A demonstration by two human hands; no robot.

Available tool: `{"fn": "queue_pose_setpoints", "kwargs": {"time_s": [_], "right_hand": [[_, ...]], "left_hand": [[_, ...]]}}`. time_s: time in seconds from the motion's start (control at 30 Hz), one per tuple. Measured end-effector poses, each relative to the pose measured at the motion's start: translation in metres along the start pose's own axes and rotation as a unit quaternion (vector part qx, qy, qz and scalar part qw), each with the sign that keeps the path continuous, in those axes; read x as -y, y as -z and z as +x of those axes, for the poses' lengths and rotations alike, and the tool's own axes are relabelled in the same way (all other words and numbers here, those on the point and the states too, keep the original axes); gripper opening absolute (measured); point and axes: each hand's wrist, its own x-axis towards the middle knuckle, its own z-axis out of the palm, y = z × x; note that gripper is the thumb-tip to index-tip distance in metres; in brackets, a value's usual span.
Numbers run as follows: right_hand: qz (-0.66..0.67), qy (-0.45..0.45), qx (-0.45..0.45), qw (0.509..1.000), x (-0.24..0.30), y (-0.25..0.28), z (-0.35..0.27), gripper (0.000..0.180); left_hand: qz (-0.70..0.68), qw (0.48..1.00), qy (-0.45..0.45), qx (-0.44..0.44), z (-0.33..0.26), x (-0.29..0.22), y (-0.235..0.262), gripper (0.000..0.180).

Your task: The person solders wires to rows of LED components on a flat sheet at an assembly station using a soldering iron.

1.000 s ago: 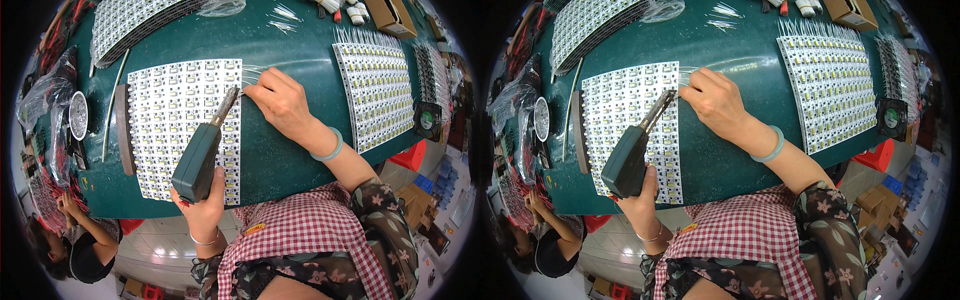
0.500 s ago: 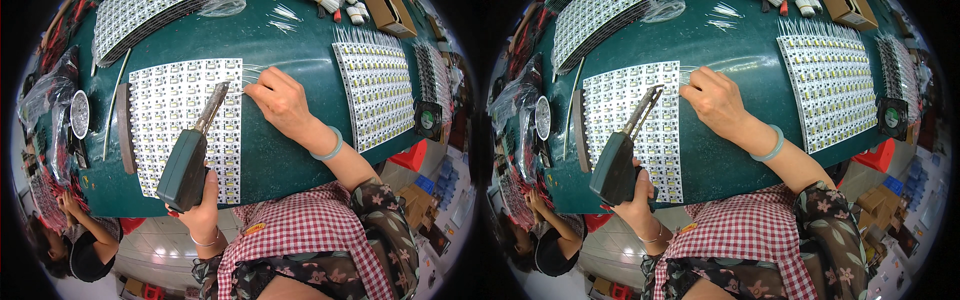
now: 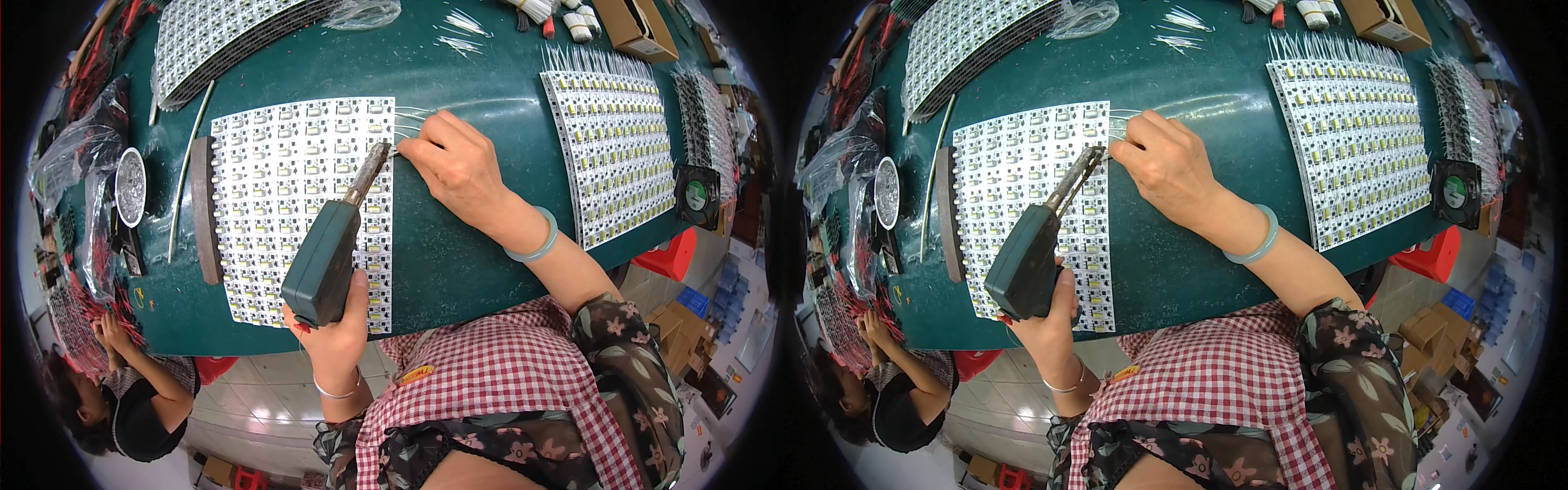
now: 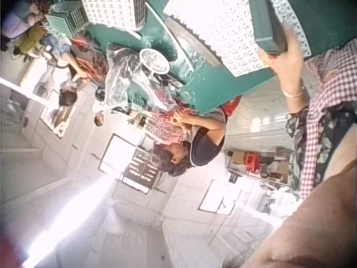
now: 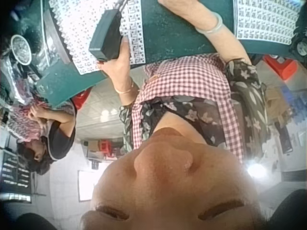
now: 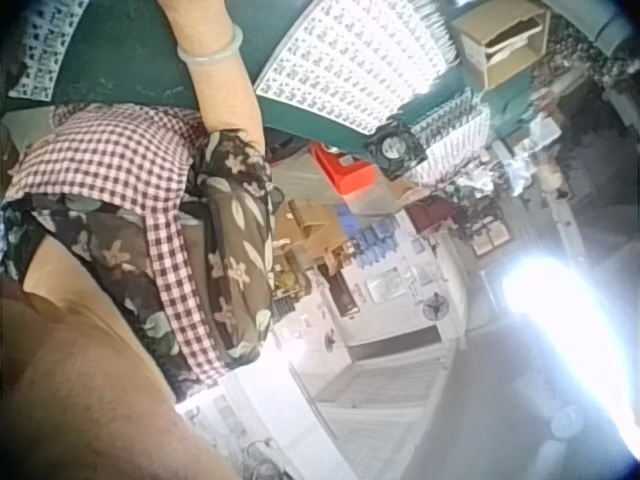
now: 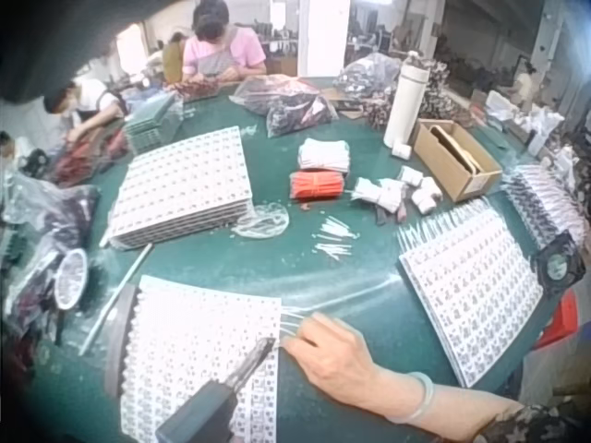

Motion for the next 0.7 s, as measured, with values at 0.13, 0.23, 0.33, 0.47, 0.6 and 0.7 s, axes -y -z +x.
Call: {"fn": "queue_pose_setpoints", "kwargs": {"time_s": [0.13, 0.23, 0.33, 0.47, 0.6, 0.7], "right_hand": [[-0.001, 0.002, -0.001, 1.0, -0.001, 0.0, 0.0, 0.007], [-0.002, 0.002, 0.001, 1.0, -0.001, -0.001, 0.0, 0.007], [0.003, -0.003, 0.003, 1.0, 0.0, 0.0, 0.001, 0.007], [0.01, 0.012, -0.011, 1.0, -0.003, -0.001, 0.001, 0.016], [0.014, 0.015, -0.016, 1.0, -0.002, -0.001, 0.001, 0.017], [0.004, -0.004, 0.006, 1.0, 0.001, 0.001, 0.001, 0.008]], "left_hand": [[0.002, 0.999, 0.026, 0.027, 0.0, 0.0, 0.002, 0.028], [0.017, 1.0, 0.008, 0.015, 0.0, 0.002, 0.003, 0.031], [0.008, 1.0, -0.007, -0.006, -0.001, -0.002, 0.005, 0.033], [-0.026, 0.999, -0.019, -0.012, -0.003, -0.011, 0.004, 0.034], [-0.03, 0.999, -0.024, -0.013, -0.001, -0.011, 0.001, 0.035], [-0.002, 0.995, -0.099, 0.014, 0.001, -0.001, 0.002, 0.035]]}}
